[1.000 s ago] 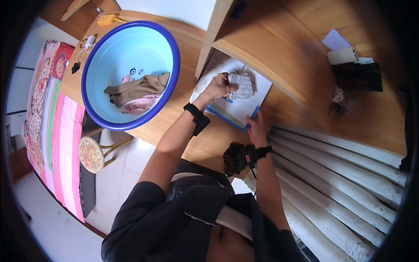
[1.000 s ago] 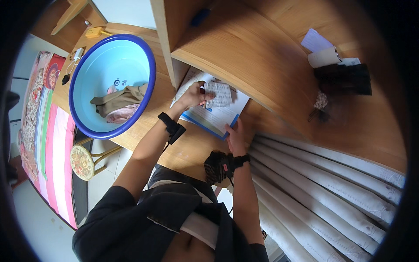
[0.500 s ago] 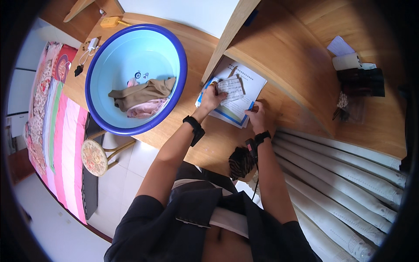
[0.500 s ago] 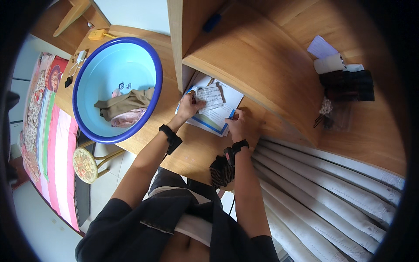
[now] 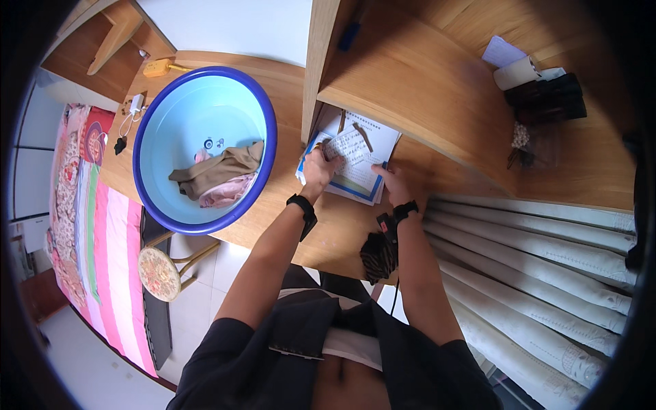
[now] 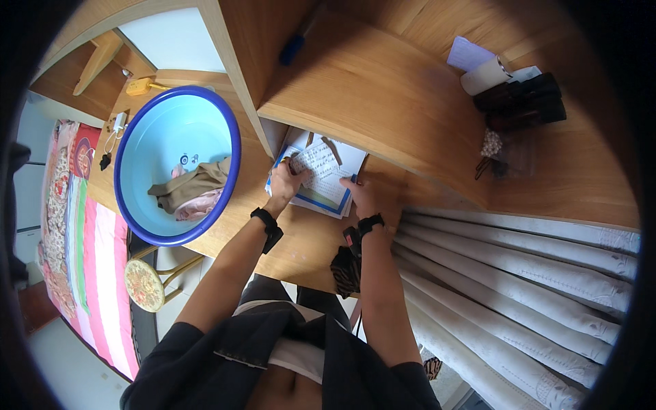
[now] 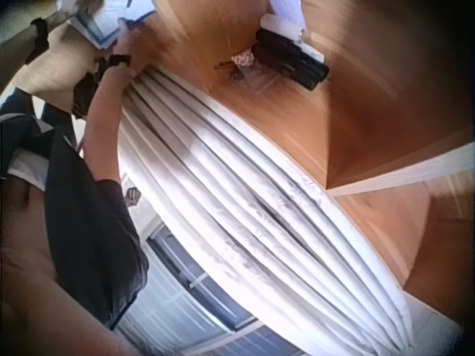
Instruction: The person wipes a wooden desk surface with a cloth, moves a basin and papers aside, cleans a red object, and then sits on the floor to peel adhesive residue from a drawer front.
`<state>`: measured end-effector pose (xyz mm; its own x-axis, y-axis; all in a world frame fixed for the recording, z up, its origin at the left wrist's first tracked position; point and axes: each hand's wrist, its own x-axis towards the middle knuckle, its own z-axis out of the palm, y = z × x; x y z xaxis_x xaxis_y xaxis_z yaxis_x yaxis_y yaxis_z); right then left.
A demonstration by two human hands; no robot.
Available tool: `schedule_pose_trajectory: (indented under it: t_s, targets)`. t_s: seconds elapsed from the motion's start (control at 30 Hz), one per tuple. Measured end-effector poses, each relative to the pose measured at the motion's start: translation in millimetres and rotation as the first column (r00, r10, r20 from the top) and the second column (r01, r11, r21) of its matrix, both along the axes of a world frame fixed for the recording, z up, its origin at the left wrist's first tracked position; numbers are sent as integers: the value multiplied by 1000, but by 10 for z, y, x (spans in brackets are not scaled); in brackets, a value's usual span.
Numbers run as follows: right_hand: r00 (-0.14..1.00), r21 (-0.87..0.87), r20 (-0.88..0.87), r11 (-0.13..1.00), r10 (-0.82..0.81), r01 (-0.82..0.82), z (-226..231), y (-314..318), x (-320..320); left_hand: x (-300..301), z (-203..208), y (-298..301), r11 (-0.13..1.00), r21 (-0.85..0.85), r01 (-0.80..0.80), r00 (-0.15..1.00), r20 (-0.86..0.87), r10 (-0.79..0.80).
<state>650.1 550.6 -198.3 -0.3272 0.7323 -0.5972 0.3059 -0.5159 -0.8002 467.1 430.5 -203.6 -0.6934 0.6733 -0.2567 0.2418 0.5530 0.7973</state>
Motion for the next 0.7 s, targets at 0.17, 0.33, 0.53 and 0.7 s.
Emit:
schedule_pose_trajectory:
  t_s: [0.17,0.33,0.53,0.7]
  targets:
    - [998,138,-35,989,-51,55,-18,-105,-63,-2,-57,-53,1000,23,5,995,-95,-3]
    - [958,-64,-261,993,-115,102,-48,-44,-25,-75,-116,-77,991,135,-12,986,164,-10]
    - [999,-115,-31,992,43,-46,-11,68,-186,-25,-172,-294,992,108,-71,988,147,55]
    - [975,-349,-176,935,-136,67,200,4,-257,-138,-97,-456,985,136,-102,862,506,19]
